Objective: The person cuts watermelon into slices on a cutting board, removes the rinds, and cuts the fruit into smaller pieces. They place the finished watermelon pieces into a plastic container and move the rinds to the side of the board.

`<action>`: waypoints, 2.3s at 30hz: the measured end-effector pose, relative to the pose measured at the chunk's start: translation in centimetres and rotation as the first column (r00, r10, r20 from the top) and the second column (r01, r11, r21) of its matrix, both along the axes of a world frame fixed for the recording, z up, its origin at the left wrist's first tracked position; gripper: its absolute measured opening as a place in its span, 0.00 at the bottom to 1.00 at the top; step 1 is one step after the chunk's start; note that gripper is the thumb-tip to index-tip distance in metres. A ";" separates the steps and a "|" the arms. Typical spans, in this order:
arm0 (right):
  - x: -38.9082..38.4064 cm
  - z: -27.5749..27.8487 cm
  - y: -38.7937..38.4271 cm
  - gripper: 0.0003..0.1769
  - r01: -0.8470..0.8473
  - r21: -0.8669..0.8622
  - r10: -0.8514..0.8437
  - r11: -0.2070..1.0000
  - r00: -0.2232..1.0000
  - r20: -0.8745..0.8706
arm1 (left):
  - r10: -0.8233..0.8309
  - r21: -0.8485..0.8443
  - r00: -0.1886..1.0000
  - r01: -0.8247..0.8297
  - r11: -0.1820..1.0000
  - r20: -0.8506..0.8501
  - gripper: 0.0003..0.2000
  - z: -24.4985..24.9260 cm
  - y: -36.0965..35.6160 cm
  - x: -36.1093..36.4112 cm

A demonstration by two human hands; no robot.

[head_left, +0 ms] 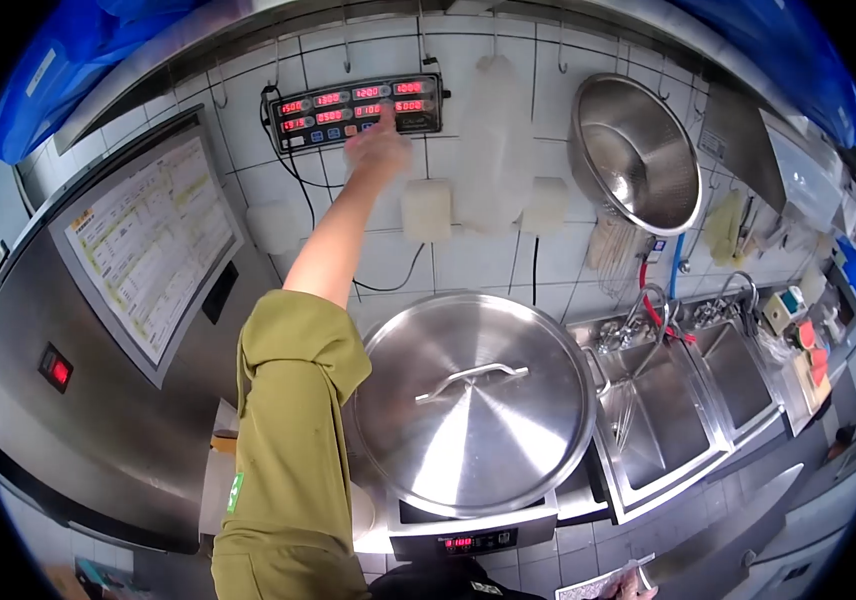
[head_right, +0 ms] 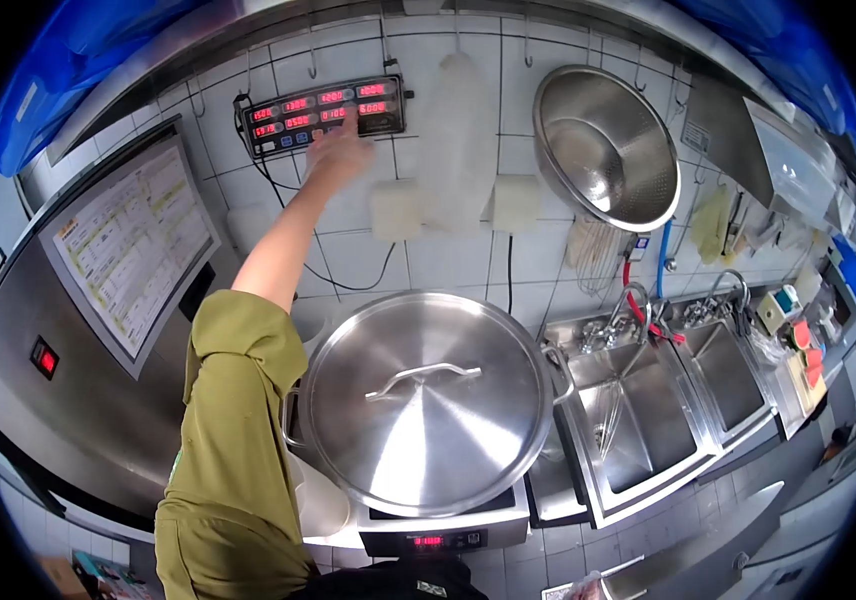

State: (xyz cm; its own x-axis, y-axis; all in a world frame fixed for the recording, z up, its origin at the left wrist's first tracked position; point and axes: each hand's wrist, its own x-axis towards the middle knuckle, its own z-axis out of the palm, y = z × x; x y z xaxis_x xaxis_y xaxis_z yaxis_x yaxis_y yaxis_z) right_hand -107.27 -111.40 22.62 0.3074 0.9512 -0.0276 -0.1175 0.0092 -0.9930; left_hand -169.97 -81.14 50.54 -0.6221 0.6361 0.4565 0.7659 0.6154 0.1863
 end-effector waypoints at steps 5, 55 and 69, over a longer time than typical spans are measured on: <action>5.5 -2.0 -0.3 0.13 -0.076 -0.131 0.070 0.989 0.996 -0.048 | -0.120 -0.282 0.926 0.015 0.959 -0.359 0.26 2.4 -0.1 6.2; 132.6 -9.2 99.3 0.17 -0.331 -0.211 0.374 0.920 0.903 0.212 | -0.456 0.221 -0.388 -0.517 0.827 0.801 0.36 -53.8 74.4 170.4; 127.4 -15.7 124.1 0.11 -0.723 -0.296 0.770 0.625 0.507 0.388 | -0.151 -0.196 -0.728 -0.369 0.909 0.668 0.33 -45.4 82.2 171.3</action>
